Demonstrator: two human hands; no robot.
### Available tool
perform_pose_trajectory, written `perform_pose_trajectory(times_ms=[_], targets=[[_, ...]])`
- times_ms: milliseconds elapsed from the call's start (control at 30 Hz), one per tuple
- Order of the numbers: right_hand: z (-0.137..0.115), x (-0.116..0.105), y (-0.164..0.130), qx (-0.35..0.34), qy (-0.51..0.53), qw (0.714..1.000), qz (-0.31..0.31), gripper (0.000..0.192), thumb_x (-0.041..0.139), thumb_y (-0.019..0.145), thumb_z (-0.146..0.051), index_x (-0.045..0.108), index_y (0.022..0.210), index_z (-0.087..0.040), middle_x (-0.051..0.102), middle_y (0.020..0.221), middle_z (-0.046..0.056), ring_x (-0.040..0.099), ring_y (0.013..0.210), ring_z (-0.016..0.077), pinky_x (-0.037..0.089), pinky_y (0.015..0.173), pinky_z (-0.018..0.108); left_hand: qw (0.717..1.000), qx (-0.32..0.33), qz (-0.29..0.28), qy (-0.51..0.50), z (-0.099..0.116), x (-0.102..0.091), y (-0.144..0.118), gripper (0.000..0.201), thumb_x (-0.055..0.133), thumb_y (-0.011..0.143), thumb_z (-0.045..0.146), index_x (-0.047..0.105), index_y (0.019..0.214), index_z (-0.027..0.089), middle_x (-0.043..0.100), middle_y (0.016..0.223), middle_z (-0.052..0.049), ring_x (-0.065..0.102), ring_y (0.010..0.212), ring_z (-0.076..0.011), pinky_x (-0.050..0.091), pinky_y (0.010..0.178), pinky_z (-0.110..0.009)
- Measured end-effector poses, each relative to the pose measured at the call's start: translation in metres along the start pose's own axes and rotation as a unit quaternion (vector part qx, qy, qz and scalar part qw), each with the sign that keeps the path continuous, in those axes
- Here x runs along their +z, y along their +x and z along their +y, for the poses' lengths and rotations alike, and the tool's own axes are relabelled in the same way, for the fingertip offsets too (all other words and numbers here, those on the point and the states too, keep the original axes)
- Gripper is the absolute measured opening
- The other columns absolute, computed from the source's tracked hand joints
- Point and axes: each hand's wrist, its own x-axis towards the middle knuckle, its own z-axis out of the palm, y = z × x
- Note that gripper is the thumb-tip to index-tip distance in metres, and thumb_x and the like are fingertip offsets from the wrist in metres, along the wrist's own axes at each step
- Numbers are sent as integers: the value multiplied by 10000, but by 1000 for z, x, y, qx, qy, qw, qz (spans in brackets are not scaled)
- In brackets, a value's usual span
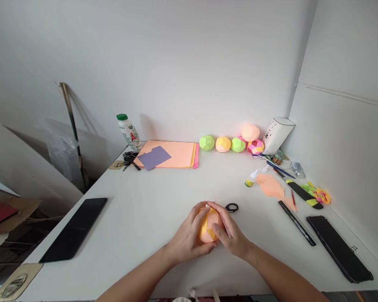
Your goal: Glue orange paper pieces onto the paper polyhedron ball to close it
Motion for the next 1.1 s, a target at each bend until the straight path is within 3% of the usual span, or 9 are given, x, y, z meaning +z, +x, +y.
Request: perform_pose_trajectory(times_ms=[100,233,433,567,667,833,1100], targets=[[4,3,-1,-2,-16,1000,5,493,440,965,-410,335,1415,-240,391,1486,111,342,1393,248,300,1152,465,1000,-19,7,5,-3,4,-5,801,526,861,584,124,1453,224,268,1405,-224,378,1304,-372,441,984,-561],[12,8,-4,-10,-27,999,26,506,458,954,-438,344,1409,-249,369,1503,113,306,1414,265,293,1157,484,995,-84,42,14,-6,7,-12,663,448,908,564,157,1387,209,252,1385,-230,345,1314,-383,451,953,-588],[8,11,-7,-26,17,998,54,436,363,1000,-375,344,1423,-274,366,1517,96,292,1429,240,296,1161,491,983,-139,107,-57,1,7,-10,498,570,876,456,271,1206,234,295,1285,-167,443,1219,-304,544,849,-458],[9,12,-7,-62,38,993,93,388,427,986,-328,382,1369,-278,402,1492,114,337,1409,243,352,1130,496,980,-140,123,-73,6,0,-6,460,574,884,413,346,1248,250,311,1339,-148,382,1282,-294,468,979,-497],[14,14,-6,-103,24,990,96,378,478,970,-290,390,1338,-288,407,1486,120,355,1399,242,350,1128,504,984,-126,108,-66,5,-3,-5,551,583,878,443,336,1339,269,308,1398,-149,335,1330,-312,412,1037,-527],[17,16,-5,-135,-11,987,88,387,495,962,-273,384,1331,-302,427,1465,116,363,1393,240,330,1136,508,989,-87,106,-50,-3,-1,-5,724,632,821,522,298,1406,257,310,1423,-165,336,1338,-337,420,1033,-526],[13,12,-5,-134,-36,987,79,373,471,960,-220,386,1312,-310,450,1441,100,384,1375,223,355,1124,484,992,-69,109,-8,2,-4,-1,615,594,850,408,343,1376,210,409,1329,-178,466,1230,-308,489,954,-482]])
